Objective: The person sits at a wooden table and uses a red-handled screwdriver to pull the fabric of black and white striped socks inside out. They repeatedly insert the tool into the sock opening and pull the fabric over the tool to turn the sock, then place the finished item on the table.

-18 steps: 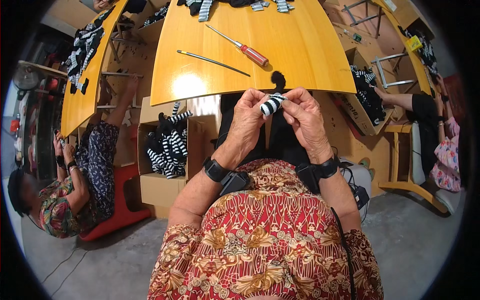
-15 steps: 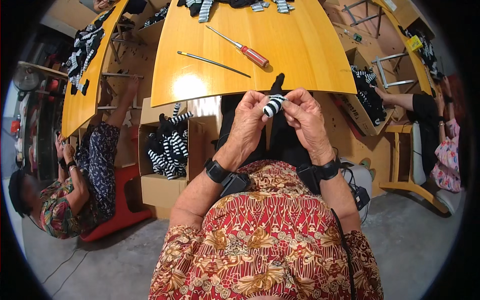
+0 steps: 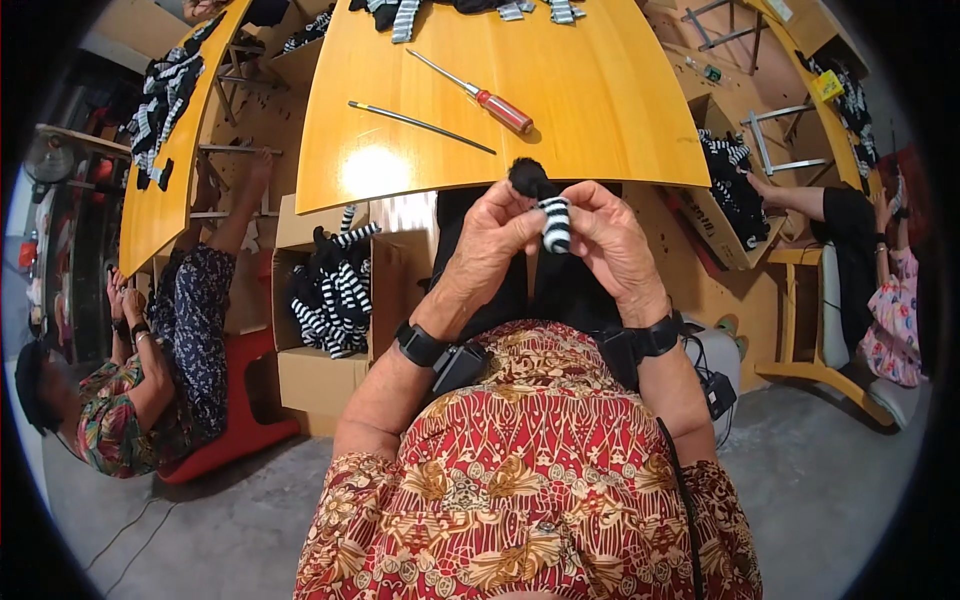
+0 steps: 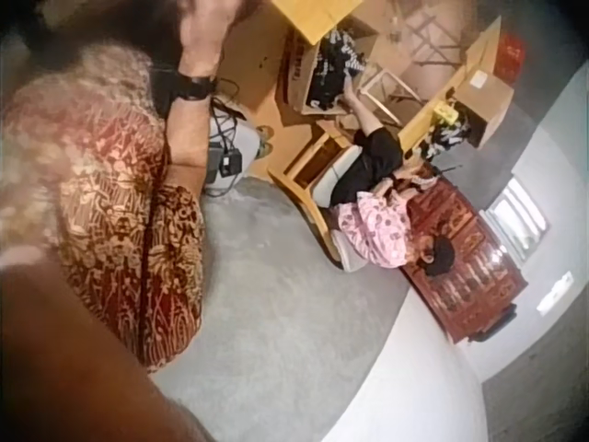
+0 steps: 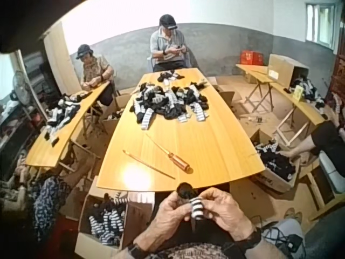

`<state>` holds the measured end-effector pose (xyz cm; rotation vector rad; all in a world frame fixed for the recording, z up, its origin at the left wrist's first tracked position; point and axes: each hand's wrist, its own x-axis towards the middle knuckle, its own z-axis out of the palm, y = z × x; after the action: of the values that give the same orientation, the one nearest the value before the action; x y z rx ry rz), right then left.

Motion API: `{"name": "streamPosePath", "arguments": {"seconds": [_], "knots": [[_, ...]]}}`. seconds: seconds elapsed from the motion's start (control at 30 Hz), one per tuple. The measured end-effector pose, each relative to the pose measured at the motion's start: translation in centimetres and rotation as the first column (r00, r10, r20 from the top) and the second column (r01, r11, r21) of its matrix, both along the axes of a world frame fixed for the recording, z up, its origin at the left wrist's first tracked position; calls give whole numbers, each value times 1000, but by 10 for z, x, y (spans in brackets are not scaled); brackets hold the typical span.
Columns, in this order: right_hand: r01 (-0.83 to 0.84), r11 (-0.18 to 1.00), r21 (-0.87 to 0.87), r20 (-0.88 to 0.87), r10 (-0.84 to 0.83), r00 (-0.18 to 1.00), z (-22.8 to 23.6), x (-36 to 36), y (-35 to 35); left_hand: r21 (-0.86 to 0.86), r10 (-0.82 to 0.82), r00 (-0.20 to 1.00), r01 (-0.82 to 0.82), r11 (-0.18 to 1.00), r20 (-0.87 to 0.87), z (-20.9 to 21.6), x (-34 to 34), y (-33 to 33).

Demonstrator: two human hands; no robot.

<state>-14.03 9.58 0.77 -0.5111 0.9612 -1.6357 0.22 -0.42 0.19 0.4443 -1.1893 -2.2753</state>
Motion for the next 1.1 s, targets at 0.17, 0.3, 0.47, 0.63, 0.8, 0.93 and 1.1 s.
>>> {"name": "streamPosePath", "arguments": {"seconds": [0.17, 0.3, 0.47, 0.63, 0.8, 0.93, 1.1], "knots": [[86, 995, -43, -77, -89, 993, 7, 9, 0, -92, 112, 991, -105, 990, 78, 4, -4, -4], [209, 978, 8, -290, -197, 936, 20, 15, -5, -91, 189, 979, -182, 979, 76, 2, -8, -1], [216, 976, 22, -281, -202, 938, 10, 17, -8, 120, 73, 997, -76, 990, 32, -5, -9, -3], [192, 981, 19, -211, -183, 960, 5, 12, -6, 245, -44, 999, 47, 968, -14, 0, -7, 0], [238, 970, 53, -284, -214, 935, 11, 17, -2, 248, -99, 995, 91, 964, 23, -1, -1, 0], [246, 969, 27, -283, -229, 931, 10, 13, -1, 148, -3, 994, -14, 989, 110, -3, -7, 1], [241, 970, -20, -176, -241, 954, -2, 8, 3, 124, 48, 976, -75, 989, 212, -2, -13, 6]]}}
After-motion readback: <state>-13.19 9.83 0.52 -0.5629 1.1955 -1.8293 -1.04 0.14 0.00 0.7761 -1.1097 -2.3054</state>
